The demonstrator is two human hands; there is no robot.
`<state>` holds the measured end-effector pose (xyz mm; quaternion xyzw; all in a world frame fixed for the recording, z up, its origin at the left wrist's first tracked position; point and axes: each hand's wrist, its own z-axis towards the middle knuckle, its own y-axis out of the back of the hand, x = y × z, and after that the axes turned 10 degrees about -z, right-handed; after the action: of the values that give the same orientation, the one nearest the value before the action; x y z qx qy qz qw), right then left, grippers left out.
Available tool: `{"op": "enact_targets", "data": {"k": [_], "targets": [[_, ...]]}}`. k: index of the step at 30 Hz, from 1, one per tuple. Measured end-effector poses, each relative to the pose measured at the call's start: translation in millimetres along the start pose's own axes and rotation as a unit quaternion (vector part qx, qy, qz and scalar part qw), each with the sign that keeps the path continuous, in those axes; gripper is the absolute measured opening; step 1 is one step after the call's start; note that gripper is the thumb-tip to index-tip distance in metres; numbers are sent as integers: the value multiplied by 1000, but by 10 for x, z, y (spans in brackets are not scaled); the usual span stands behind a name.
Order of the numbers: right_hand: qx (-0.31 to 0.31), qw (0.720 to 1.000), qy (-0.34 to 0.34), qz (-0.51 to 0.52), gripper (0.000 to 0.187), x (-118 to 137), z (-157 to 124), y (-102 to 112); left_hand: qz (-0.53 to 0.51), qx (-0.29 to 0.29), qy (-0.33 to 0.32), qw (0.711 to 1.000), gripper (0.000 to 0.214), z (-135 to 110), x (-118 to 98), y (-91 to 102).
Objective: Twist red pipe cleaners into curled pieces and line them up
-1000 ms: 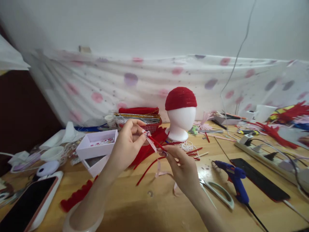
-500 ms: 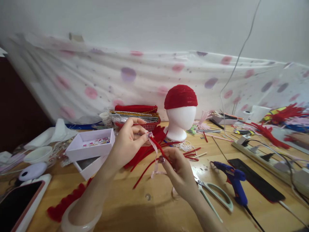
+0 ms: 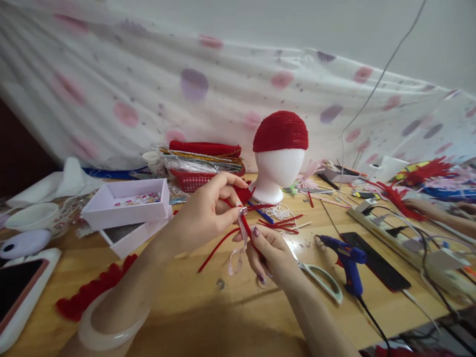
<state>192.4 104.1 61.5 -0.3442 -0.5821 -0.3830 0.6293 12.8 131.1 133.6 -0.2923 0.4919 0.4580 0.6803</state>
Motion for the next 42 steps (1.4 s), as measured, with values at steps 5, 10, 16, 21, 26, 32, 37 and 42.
{"op": "enact_targets", "data": {"k": [5,10,16,21,26,32,37,42], "targets": [[-3,1000,4,6,42,2,1,-7,-13,-12,3,1000,34,7,16,9],[-48,999,3,-3,46,-17,-7,-51,-39,-37,8,999,32,31,30,-60],[-108,994,17,-18,48,-20,-5,-72,-44,-38,11,998,30,57,58,-100],[-109,994,16,-18,47,-1,-10,-67,-39,-35,18,998,31,47,53,-111],[-121,991,23,-46,49,4,-14,-75,-29,-36,9,999,31,38,61,-121],[-143,984,49,-97,45,-8,-29,-82,-26,-34,1,999,34,34,70,-99],[-151,979,53,-125,46,-40,-24,-85,-12,-35,6,999,37,40,86,-81],[-126,984,55,-113,44,-39,-12,-82,-16,-43,6,999,38,59,94,-47]]}}
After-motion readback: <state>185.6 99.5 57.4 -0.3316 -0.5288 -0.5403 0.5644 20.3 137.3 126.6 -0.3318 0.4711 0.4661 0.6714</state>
